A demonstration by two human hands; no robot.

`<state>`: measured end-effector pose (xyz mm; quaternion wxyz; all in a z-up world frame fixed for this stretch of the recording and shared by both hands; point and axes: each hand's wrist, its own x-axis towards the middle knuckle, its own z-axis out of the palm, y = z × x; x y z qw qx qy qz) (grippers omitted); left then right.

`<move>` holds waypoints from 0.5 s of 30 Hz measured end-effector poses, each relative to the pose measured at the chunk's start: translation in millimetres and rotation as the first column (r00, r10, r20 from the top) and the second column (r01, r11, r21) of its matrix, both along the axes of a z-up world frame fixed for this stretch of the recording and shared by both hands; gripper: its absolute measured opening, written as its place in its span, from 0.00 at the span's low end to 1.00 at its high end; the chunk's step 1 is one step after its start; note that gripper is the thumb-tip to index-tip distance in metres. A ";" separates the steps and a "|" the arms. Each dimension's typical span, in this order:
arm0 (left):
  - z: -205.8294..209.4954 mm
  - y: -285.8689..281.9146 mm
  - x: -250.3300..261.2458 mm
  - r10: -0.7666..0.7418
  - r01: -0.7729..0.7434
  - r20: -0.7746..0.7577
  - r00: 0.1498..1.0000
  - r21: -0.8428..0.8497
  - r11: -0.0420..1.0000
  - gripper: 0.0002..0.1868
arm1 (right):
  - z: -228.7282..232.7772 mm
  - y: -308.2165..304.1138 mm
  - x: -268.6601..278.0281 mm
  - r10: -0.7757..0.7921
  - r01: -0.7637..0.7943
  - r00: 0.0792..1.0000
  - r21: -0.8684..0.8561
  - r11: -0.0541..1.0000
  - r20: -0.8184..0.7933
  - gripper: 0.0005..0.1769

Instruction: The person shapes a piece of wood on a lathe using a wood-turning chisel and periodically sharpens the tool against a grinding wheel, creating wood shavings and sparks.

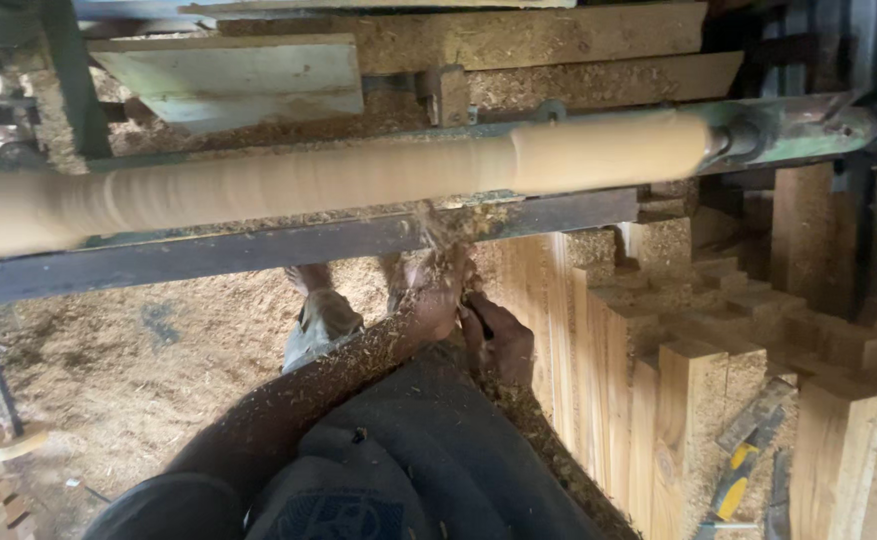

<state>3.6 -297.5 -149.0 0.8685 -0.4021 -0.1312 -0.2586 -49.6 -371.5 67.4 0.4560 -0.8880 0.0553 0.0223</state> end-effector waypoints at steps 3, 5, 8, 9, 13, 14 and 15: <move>-2.7 8.6 -13.1 0.094 -0.102 0.047 0.994 0.224 0.969 0.28 | 19.1 4.9 3.1 0.001 -0.002 0.996 -0.015 1.000 -0.089 0.14; -3.8 11.0 -16.7 0.096 -0.104 0.040 0.995 0.270 0.957 0.28 | 28.0 8.9 11.5 0.007 -0.008 0.993 -0.013 1.000 -0.114 0.14; -4.7 19.1 -17.8 0.096 -0.103 0.038 0.995 0.336 0.936 0.28 | 39.0 17.0 19.5 0.006 0.004 0.994 0.083 0.997 -0.112 0.14; -4.5 21.1 -19.1 0.095 -0.104 0.041 0.995 0.354 0.930 0.28 | 44.9 20.5 15.9 -0.001 0.001 0.996 0.001 1.000 -0.084 0.14; -6.7 28.4 -20.0 0.077 -0.080 0.023 0.997 0.385 0.920 0.28 | 45.8 30.4 15.4 -0.031 0.027 0.998 -0.063 0.998 -0.059 0.14; -7.1 32.4 -22.9 0.072 -0.074 0.020 0.997 0.395 0.916 0.28 | 44.5 31.3 14.9 -0.031 0.028 0.998 -0.060 0.998 -0.061 0.14; -7.9 36.1 -25.7 0.073 -0.074 0.019 0.997 0.405 0.911 0.28 | 43.2 29.3 15.0 -0.009 0.004 0.997 -0.063 0.998 -0.080 0.14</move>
